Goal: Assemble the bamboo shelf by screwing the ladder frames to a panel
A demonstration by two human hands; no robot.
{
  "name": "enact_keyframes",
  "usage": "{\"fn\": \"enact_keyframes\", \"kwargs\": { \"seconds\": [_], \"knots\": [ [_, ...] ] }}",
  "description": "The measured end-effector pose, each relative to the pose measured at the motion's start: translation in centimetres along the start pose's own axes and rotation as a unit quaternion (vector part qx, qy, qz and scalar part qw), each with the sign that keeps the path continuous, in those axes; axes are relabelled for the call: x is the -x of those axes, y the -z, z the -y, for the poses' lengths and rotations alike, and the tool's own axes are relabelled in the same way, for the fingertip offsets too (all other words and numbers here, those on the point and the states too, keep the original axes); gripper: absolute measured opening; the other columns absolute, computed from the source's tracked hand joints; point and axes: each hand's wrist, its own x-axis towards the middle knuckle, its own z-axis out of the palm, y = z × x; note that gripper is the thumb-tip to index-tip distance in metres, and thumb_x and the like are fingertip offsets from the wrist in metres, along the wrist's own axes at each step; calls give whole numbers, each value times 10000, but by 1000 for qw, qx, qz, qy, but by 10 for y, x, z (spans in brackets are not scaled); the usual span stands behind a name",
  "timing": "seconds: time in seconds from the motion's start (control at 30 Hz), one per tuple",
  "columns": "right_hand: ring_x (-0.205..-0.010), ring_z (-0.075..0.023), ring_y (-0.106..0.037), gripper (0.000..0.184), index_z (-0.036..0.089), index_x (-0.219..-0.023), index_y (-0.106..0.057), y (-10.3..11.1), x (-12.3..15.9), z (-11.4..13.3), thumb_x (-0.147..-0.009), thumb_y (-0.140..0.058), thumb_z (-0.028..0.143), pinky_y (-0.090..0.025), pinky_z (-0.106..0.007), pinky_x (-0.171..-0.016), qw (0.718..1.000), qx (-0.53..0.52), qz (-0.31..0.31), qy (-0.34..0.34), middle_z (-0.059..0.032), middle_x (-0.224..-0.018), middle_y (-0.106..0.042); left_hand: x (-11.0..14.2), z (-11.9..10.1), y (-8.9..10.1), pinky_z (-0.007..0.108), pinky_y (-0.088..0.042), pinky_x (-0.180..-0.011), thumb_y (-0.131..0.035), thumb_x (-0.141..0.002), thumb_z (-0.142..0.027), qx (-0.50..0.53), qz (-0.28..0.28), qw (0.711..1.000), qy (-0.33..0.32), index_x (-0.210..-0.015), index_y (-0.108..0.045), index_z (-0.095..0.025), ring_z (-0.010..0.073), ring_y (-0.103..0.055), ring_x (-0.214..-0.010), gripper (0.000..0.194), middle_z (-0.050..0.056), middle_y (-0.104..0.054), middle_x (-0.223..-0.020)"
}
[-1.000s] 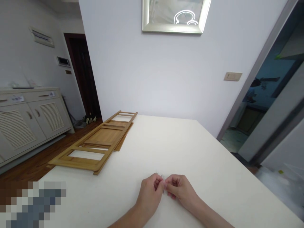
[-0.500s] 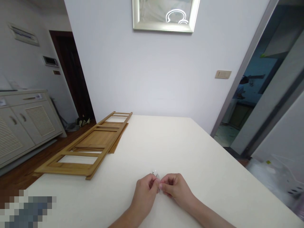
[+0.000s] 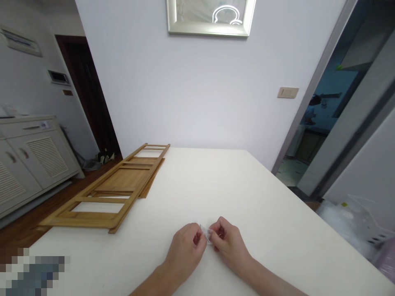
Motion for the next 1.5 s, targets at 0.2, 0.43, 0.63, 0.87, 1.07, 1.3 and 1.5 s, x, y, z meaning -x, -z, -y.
{"fn": "enact_keyframes", "kwargs": {
  "seconds": [0.2,0.43,0.63,0.87,1.07,1.3,1.5],
  "knots": [
    [-574,-148,-622,287,195,-761,-491,12,-9,12,-664,-748,274,-500,-286,-591,974,-215,29,-72,35,-610,-626,-7,10,6,332,-453,-830,-448,-899,-381,162,-73,980,89,-1100,-617,-179,221,-582,-998,331,113,-632,-1142],
    [-637,-155,-654,361,182,-837,-513,23,-9,22,-615,-797,170,-520,-286,-620,927,-346,103,-100,-11,-739,-690,-17,17,9,346,-430,-941,-558,-826,-468,325,36,931,165,-1162,-644,-138,230,-632,-1004,479,98,-717,-1040],
    [-642,-146,-646,350,171,-826,-548,23,-11,18,-598,-811,136,-548,-282,-605,925,-349,81,-124,3,-701,-671,-19,3,11,287,-468,-598,-708,-674,-500,419,69,874,236,-868,-663,-111,172,-641,-603,437,75,-712,-737],
    [-629,-134,-638,289,152,-805,-586,20,-7,17,-602,-780,86,-584,-297,-606,919,-351,70,-163,6,-691,-654,-18,-1,17,281,-511,-566,-747,-637,-485,417,56,870,258,-724,-606,-132,184,-675,-577,390,81,-715,-674],
    [-746,-170,-695,174,78,-878,-659,18,-4,24,-719,-704,132,-576,-287,-712,890,-370,151,-221,-128,-858,-714,-17,-10,22,226,-451,-477,-656,-724,-333,294,27,929,221,-692,-583,-163,146,-622,-468,188,-9,-624,-533],
    [-761,-180,-711,224,9,-949,-676,13,2,24,-815,-609,175,-570,-278,-762,853,-401,213,-257,-181,-903,-711,-20,-15,30,186,-322,-389,-586,-770,-341,277,23,943,183,-655,-542,-178,72,-458,-367,205,-56,-531,-495],
    [-771,-188,-706,193,25,-909,-688,16,2,24,-814,-665,191,-567,-351,-845,879,-373,182,-234,-159,-891,-712,-22,2,24,226,-439,-441,-614,-764,-464,328,69,902,273,-818,-581,-153,106,-579,-475,318,8,-626,-729]
  ]
}}
